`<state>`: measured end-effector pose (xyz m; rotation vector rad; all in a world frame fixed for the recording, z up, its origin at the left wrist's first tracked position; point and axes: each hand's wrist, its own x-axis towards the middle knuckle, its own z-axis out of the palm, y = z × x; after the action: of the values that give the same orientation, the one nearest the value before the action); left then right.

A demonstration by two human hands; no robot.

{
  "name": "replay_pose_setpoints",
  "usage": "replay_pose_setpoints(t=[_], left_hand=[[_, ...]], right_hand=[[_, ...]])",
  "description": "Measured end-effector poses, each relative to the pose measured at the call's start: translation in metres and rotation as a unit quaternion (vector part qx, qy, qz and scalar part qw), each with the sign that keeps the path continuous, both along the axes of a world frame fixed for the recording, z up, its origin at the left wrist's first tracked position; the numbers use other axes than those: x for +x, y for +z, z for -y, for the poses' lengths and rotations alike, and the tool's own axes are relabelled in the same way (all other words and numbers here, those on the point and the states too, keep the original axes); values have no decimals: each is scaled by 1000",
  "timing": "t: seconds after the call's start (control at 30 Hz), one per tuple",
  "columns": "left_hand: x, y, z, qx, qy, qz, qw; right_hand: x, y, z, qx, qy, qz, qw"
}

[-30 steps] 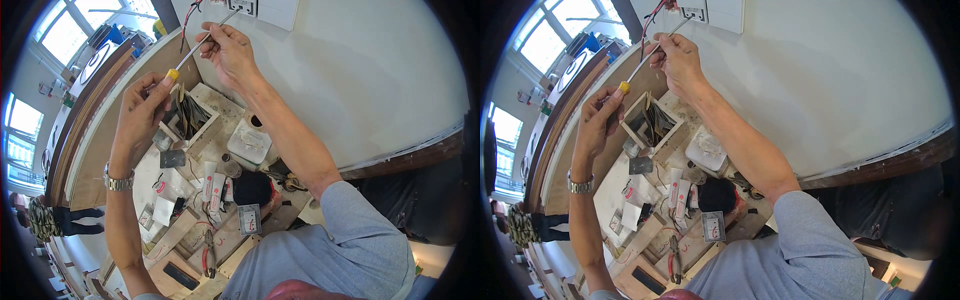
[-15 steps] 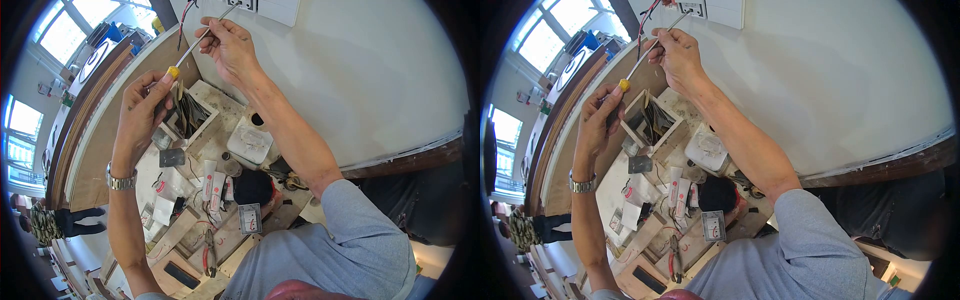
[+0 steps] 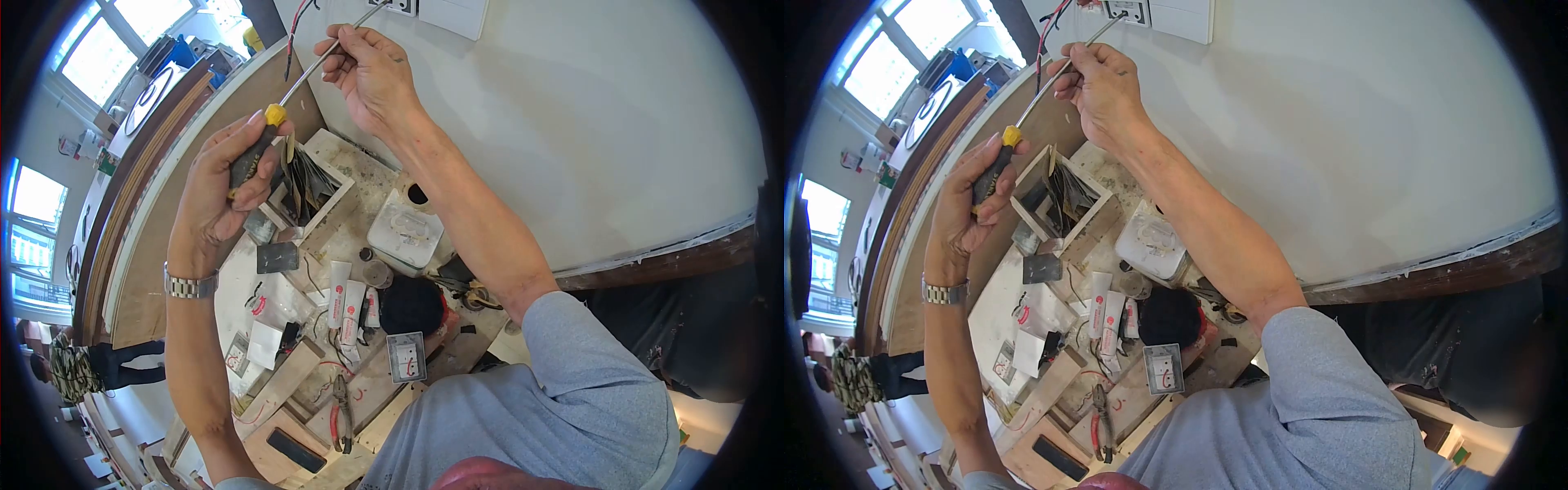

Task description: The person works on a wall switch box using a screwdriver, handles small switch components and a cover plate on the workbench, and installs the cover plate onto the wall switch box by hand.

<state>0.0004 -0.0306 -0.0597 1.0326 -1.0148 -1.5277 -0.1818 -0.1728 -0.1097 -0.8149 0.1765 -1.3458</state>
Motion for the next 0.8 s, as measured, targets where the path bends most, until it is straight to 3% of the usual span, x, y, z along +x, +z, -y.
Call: replay_pose_setpoints(t=[0.03,0.17,0.27,0.3,0.33,0.37,0.43,0.47,0.53,0.63,0.67,0.73,0.77,0.8], left_hand=[[2,1,0,35,-36,-82,995],[5,13,1,79,-47,-138,986],[6,20,2,40,-27,-32,998],[6,21,2,-22,16,159,987],[6,21,3,-82,56,343,934],[5,18,4,-82,55,343,934],[1,7,3,-317,126,550,762],[-3,3,1,-317,126,550,762],[-14,-2,-5,-437,177,724,503],[-19,-4,-7,-407,182,746,494],[-19,-3,-7,-407,183,746,494],[-17,2,-5,-271,123,520,800],[-15,11,-4,-271,123,521,800],[-13,26,-4,-130,43,310,941]], right_hand=[[1,1,0,0,1,0,1000],[1,2,2,2,8,19,1000],[-1,2,2,1,26,29,999],[-1,2,1,3,33,31,999],[-2,3,1,4,32,32,999],[-3,3,-1,5,36,35,999],[-3,3,-1,5,41,40,998],[-3,3,-2,12,44,43,998],[-1,4,-5,17,49,46,998],[2,1,-6,33,39,40,998],[2,-1,-3,26,34,37,998],[-1,2,-3,20,31,35,999],[-2,2,-3,24,32,39,998],[-4,4,-3,28,33,42,998]])
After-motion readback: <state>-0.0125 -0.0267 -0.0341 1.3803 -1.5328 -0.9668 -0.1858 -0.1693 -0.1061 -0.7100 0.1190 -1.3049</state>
